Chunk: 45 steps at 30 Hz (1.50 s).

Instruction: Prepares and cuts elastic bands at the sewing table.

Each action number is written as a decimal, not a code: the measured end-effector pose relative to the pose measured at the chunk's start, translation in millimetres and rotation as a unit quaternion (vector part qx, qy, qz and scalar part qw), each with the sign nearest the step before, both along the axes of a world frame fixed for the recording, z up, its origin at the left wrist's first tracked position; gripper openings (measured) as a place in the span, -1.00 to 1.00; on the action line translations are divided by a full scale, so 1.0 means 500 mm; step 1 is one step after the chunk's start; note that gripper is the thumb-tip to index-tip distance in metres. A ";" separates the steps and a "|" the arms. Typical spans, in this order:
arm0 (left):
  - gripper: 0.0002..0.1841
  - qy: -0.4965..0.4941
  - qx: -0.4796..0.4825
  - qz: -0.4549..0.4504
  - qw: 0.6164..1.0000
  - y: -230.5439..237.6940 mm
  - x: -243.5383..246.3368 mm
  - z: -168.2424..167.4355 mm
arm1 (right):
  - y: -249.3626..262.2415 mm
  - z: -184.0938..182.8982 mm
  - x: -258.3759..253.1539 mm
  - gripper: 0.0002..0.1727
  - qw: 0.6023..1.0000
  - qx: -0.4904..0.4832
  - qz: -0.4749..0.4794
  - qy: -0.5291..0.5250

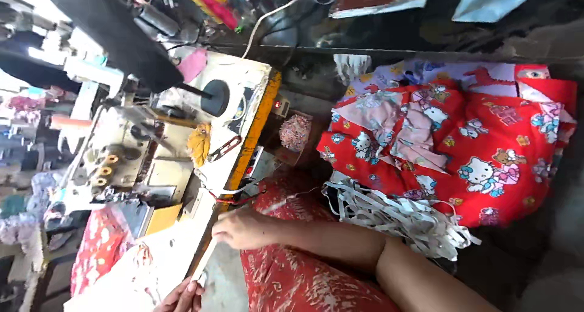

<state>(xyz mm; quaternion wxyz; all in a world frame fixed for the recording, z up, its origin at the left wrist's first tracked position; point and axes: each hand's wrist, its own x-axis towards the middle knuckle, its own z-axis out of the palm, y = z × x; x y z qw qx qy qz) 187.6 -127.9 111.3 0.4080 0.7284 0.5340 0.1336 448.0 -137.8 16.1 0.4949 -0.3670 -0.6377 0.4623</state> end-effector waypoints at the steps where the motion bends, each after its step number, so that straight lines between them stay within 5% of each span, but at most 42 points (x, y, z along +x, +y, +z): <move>1: -0.74 -0.010 0.003 0.003 1.000 0.000 -0.021 -0.007 | 0.005 0.002 -0.001 -0.68 1.000 -0.003 0.006 -0.011; 17: -0.85 -0.012 0.140 0.261 0.955 -0.012 -0.197 -0.130 | 0.057 -0.014 -0.113 -0.68 0.965 -0.162 -0.023 -0.207; 23: -0.76 -0.078 0.070 0.337 0.935 -0.005 -0.243 -0.156 | 0.085 -0.001 -0.148 -0.73 0.975 -0.108 0.032 -0.190; 31: -0.75 -0.109 0.206 0.323 0.917 0.056 -0.232 -0.213 | 0.155 -0.014 -0.174 -0.74 0.940 0.030 -0.103 -0.325; 36: -0.78 -0.104 0.240 0.297 0.918 0.089 -0.213 -0.249 | 0.170 -0.025 -0.158 -0.73 0.920 0.022 -0.132 -0.369; 45: -0.69 0.028 0.394 0.314 0.863 0.100 -0.235 -0.298 | 0.167 -0.028 -0.162 -0.74 0.919 0.032 -0.142 -0.365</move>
